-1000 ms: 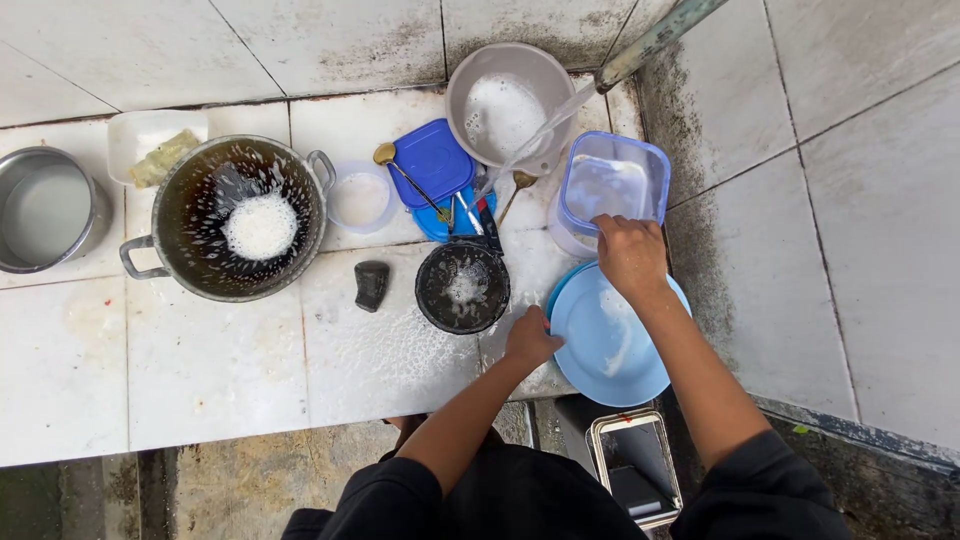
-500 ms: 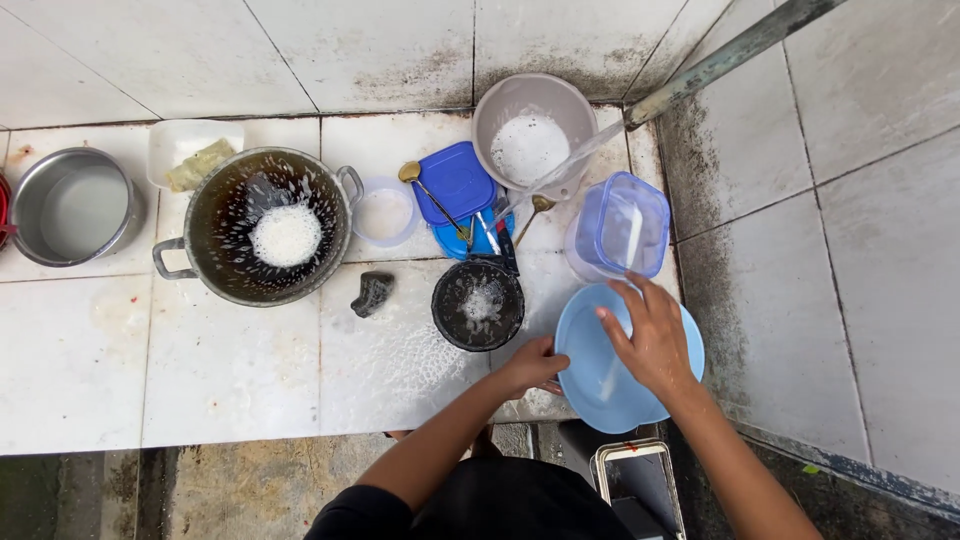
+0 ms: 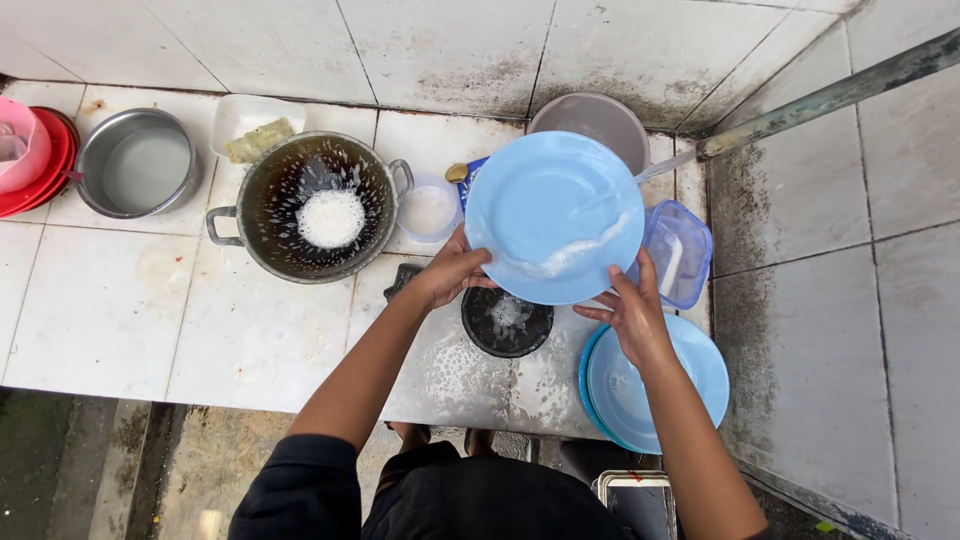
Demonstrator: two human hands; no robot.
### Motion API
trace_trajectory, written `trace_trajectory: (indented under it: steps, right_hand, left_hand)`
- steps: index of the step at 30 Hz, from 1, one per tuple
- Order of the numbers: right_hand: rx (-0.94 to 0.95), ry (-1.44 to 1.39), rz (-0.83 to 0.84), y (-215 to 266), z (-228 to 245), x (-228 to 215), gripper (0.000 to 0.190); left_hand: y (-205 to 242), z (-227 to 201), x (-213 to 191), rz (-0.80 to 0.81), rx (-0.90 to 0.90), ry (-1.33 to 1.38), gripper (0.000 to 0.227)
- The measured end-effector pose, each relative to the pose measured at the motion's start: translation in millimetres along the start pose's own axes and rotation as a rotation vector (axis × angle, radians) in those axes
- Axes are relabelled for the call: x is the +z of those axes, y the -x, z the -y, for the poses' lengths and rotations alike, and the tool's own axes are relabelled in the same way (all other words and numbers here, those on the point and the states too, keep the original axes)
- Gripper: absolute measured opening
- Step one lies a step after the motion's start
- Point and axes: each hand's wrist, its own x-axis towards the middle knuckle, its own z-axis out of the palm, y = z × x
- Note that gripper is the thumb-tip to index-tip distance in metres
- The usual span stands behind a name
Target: Washing and rinsing various dishes, plastic containers, and a large pot at an outdoor sink.
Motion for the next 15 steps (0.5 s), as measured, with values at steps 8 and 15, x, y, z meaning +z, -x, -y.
trace_trajectory:
  steps: [8, 15]
  right_hand:
    - [0.002, -0.215, 0.021, -79, -57, -18, 0.072]
    - [0.011, -0.22, -0.057, -69, -59, -18, 0.067]
  left_hand:
    - [24, 7, -50, -0.184, 0.099, -0.61, 0.045]
    - [30, 85, -130, -0.32, -0.089, -1.707, 0.078]
